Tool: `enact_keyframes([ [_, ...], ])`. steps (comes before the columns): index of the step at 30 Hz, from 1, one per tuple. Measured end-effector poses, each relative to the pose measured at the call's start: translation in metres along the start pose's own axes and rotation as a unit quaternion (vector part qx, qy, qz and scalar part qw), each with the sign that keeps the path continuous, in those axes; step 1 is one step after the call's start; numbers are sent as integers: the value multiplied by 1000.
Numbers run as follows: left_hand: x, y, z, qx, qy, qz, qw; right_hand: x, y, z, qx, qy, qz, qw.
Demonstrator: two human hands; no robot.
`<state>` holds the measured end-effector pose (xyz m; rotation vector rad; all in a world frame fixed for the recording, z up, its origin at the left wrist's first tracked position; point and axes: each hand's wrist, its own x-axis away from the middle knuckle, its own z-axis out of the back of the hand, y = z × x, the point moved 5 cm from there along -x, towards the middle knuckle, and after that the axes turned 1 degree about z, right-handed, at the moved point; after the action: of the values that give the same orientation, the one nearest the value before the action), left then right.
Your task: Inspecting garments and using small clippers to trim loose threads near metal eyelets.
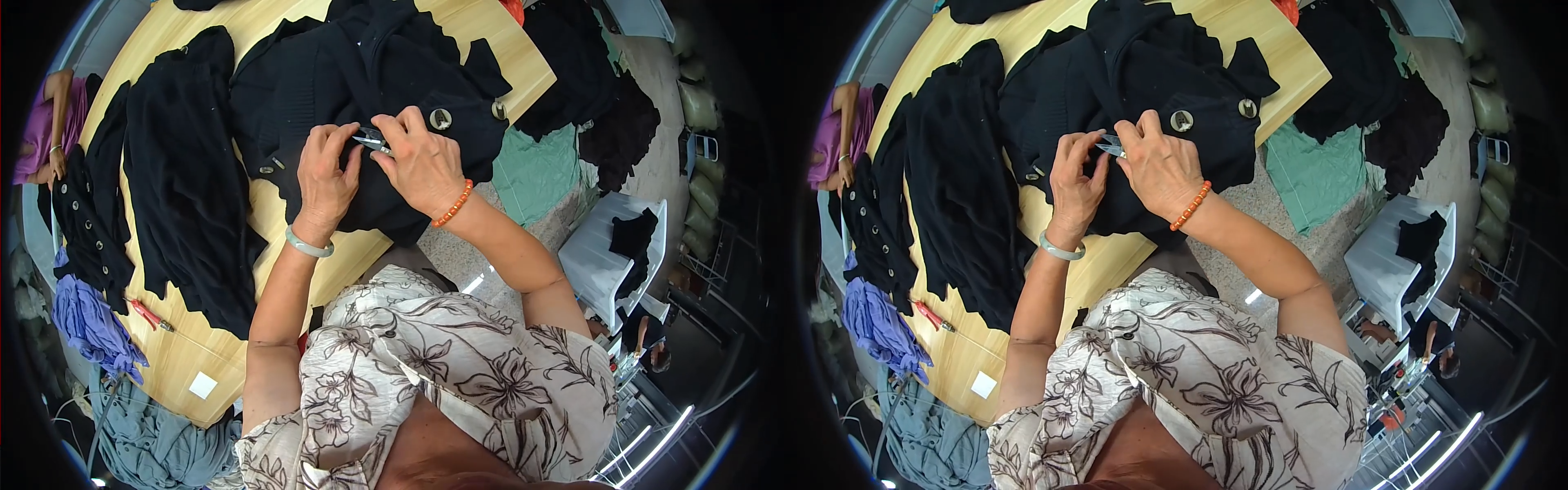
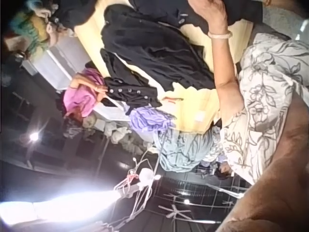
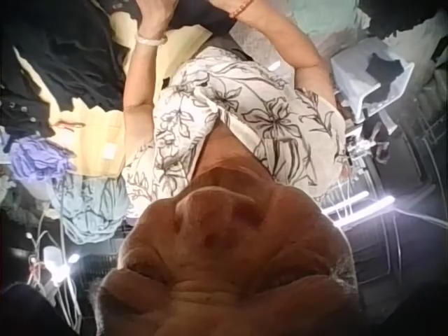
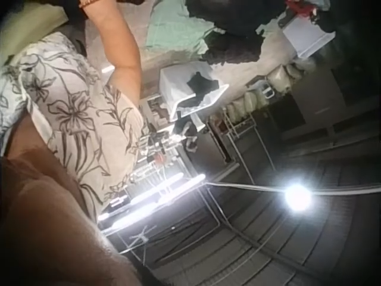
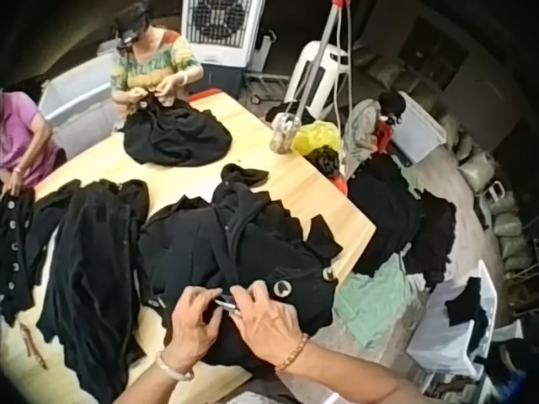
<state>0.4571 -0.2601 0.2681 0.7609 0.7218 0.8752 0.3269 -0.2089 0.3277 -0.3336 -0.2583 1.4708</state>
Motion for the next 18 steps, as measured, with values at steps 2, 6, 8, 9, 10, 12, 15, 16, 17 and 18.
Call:
enact_keyframes([
  [2, 0, 0, -4, -9, -4, -3, 1000, -1, 5, -7, 13, 6, 10, 1000],
  [6, 1, -1, -6, 3, 24, -2, 1000, -2, 4, -10, 22, 31, 46, 998],
  [8, 1, -3, -8, 17, 33, 4, 999, 0, 9, -15, 21, 10, 30, 999],
  [9, 1, -3, -8, 5, 32, 1, 999, 0, 11, -18, 18, -9, 15, 1000],
  [10, 1, -3, -9, -6, 31, -3, 999, 0, 12, -18, 19, -11, 17, 1000],
  [12, 1, -4, -10, 2, 34, -3, 999, -1, 13, -16, -4, 4, 31, 999],
  [15, 1, -4, -10, 25, 45, -16, 999, 0, 19, -11, -55, 24, 48, 997],
  [16, 2, -2, -9, 40, 53, -28, 997, -1, 20, -8, -81, 45, 56, 994],
  [17, 1, -2, -8, 39, 54, -27, 997, -2, 21, -7, -81, 44, 58, 994],
  [18, 0, 2, -6, 26, 65, -47, 996, -3, 23, -5, -103, 44, 53, 992],
])
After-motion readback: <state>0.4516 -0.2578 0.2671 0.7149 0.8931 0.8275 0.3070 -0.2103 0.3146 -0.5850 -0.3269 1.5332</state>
